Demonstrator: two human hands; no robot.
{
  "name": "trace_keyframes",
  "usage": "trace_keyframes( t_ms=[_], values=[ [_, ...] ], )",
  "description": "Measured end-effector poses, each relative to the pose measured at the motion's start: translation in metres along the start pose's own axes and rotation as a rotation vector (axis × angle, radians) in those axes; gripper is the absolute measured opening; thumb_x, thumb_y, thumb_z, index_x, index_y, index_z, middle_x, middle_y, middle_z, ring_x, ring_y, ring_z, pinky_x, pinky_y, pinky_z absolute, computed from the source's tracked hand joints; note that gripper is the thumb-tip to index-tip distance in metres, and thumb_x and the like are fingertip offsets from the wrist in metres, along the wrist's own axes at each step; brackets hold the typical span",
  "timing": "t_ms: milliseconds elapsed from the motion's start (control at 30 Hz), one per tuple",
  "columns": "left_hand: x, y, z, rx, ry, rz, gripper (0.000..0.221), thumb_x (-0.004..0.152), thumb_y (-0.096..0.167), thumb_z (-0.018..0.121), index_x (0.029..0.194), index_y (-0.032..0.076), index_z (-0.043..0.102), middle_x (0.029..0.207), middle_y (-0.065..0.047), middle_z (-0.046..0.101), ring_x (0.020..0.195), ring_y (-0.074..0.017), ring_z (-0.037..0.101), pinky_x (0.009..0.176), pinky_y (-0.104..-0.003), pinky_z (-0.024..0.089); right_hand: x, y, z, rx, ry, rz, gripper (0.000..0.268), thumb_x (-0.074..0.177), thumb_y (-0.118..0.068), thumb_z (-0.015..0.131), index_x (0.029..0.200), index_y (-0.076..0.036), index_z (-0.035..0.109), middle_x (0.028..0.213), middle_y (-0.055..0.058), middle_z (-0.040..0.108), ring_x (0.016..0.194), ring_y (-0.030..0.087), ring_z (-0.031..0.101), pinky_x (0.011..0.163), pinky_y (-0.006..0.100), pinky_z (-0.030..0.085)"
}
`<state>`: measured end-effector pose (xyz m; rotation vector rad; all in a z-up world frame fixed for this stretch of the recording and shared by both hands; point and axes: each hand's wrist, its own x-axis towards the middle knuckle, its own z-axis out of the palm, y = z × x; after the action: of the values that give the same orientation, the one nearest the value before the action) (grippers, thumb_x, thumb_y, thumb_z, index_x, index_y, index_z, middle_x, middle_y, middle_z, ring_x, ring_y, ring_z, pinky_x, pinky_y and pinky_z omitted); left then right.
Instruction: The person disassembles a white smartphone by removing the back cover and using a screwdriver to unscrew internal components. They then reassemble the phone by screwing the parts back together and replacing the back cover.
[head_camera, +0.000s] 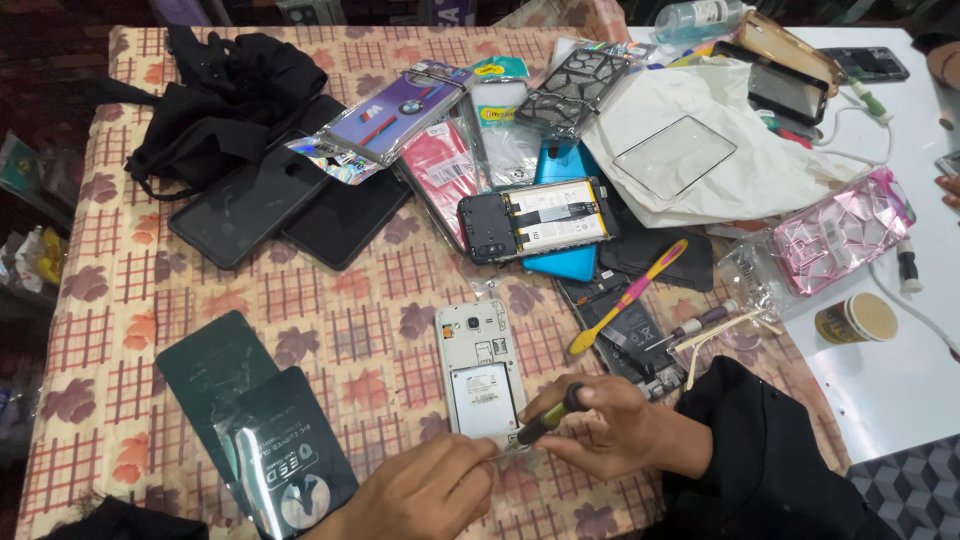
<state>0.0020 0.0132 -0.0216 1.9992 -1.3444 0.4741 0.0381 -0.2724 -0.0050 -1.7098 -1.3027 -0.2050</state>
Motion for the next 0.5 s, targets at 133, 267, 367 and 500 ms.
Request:
trace_keyframes(
  t_ms=[133, 267, 367, 500],
  values=[
    [-0.002, 0.006, 0.001, -0.205, 0.026, -0.158, 0.016, 0.091, 0.009, 0.079, 0.090, -0.001, 0.067, 0.099, -0.013, 0.071, 0.084, -0.0230, 0.070, 0.066, -0.032, 0.057, -0.009, -0.002, 0.007, 0.111, 0.171, -0.028, 0.093, 0.092, 0.007, 0.077, 0.153, -0.022, 0.013, 0.108, 0.021, 0.069, 0.092, 0.029, 0.077, 0.082, 0.039, 0.064],
    [0.000, 0.008, 0.009, -0.360, 0.095, -0.270, 0.012, 0.094, 0.010, 0.077, 0.093, 0.001, 0.069, 0.095, -0.011, 0.072, 0.084, -0.0213, 0.071, 0.069, -0.033, 0.058, -0.014, -0.001, 0.011, 0.168, 0.302, -0.056, 0.090, 0.090, 0.007, 0.077, 0.150, -0.020, 0.015, 0.102, 0.023, 0.070, 0.085, 0.029, 0.076, 0.078, 0.040, 0.064],
    [-0.003, 0.007, 0.013, -0.365, 0.113, -0.275, 0.013, 0.092, 0.010, 0.078, 0.094, 0.001, 0.069, 0.094, -0.012, 0.072, 0.081, -0.0213, 0.071, 0.066, -0.033, 0.057, -0.015, -0.001, 0.011, 0.125, 0.322, -0.078, 0.088, 0.087, 0.005, 0.078, 0.148, -0.019, 0.018, 0.098, 0.022, 0.070, 0.079, 0.027, 0.076, 0.074, 0.039, 0.063],
    [-0.004, 0.006, 0.020, -0.456, 0.088, -0.496, 0.015, 0.087, 0.011, 0.080, 0.085, 0.003, 0.067, 0.091, -0.008, 0.078, 0.067, -0.0147, 0.071, 0.051, -0.029, 0.056, -0.018, -0.009, 0.010, 0.045, 0.322, -0.080, 0.089, 0.087, 0.002, 0.081, 0.147, -0.020, 0.018, 0.097, 0.021, 0.071, 0.080, 0.027, 0.077, 0.074, 0.039, 0.063]
  ],
)
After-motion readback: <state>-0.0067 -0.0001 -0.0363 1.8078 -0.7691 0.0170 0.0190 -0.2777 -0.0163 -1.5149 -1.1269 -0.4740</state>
